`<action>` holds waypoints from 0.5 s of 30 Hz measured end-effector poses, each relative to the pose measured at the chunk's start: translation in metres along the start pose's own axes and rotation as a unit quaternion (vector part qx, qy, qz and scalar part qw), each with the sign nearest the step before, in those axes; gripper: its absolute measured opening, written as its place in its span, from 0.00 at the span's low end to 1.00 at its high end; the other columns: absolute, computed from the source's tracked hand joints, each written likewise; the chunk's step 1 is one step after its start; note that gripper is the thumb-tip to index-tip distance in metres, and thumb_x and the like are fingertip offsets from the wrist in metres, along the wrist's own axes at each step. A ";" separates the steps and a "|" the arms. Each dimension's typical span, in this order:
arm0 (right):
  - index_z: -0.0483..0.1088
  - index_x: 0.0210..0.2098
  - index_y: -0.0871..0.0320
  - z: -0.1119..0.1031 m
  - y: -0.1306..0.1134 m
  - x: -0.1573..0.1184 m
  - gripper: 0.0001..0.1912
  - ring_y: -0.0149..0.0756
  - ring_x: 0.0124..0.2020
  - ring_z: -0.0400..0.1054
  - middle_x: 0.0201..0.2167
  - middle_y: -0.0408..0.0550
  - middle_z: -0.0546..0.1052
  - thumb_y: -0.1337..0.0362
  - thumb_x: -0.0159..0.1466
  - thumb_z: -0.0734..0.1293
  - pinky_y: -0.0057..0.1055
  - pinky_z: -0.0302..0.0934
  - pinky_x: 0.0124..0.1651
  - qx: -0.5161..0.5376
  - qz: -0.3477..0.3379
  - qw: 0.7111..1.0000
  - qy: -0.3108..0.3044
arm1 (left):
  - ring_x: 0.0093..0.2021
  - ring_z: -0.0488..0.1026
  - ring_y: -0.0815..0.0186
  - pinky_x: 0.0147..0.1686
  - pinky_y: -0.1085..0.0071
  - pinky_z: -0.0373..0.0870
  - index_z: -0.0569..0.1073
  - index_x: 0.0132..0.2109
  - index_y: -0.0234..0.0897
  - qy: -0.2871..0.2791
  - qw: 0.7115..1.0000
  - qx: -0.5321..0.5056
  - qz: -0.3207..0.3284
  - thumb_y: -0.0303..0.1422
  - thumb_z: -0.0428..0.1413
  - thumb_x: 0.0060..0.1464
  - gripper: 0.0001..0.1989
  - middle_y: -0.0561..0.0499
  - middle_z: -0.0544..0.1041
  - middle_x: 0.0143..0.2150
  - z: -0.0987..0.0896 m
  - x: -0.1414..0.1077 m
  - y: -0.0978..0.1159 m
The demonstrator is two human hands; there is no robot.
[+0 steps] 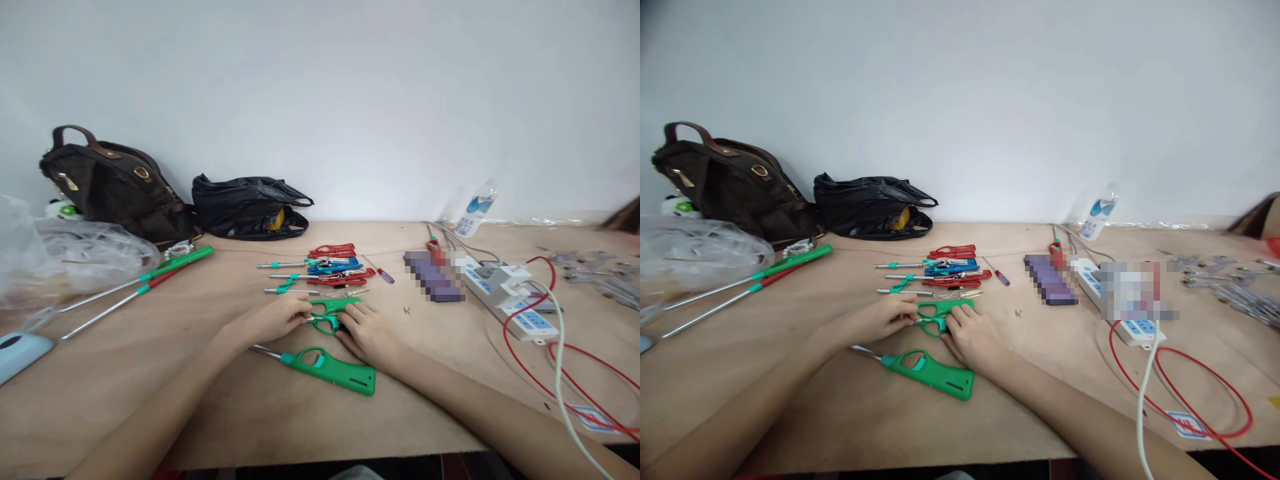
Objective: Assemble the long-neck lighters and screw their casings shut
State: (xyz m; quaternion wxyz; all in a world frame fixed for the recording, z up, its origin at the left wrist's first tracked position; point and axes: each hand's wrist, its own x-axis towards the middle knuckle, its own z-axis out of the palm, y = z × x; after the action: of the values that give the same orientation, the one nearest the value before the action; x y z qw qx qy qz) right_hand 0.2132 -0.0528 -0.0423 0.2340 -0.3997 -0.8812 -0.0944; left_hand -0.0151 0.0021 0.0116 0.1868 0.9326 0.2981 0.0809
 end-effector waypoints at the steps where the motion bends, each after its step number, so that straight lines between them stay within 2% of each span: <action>1: 0.68 0.34 0.59 0.000 0.000 0.000 0.08 0.42 0.37 0.66 0.33 0.52 0.72 0.63 0.65 0.61 0.37 0.62 0.37 -0.002 0.000 1.000 -0.001 | 0.35 0.67 0.65 0.34 0.72 0.61 0.71 0.32 0.35 -0.001 1.000 0.003 0.000 0.23 0.47 0.57 0.10 0.50 0.69 0.34 -0.001 0.000 0.002; 15: 0.69 0.35 0.59 -0.001 0.001 0.000 0.07 0.41 0.35 0.66 0.33 0.52 0.72 0.64 0.65 0.61 0.36 0.61 0.35 -0.012 -0.003 1.000 0.002 | 0.35 0.67 0.65 0.36 0.73 0.63 0.69 0.30 0.35 0.003 1.000 -0.010 -0.003 0.25 0.47 0.56 0.09 0.50 0.69 0.33 0.004 0.003 -0.004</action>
State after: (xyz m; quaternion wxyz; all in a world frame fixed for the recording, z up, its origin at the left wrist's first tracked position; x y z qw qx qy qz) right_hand 0.2140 -0.0525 -0.0418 0.2311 -0.3998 -0.8806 -0.1064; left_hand -0.0138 0.0058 0.0069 0.1953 0.9296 0.3005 0.0856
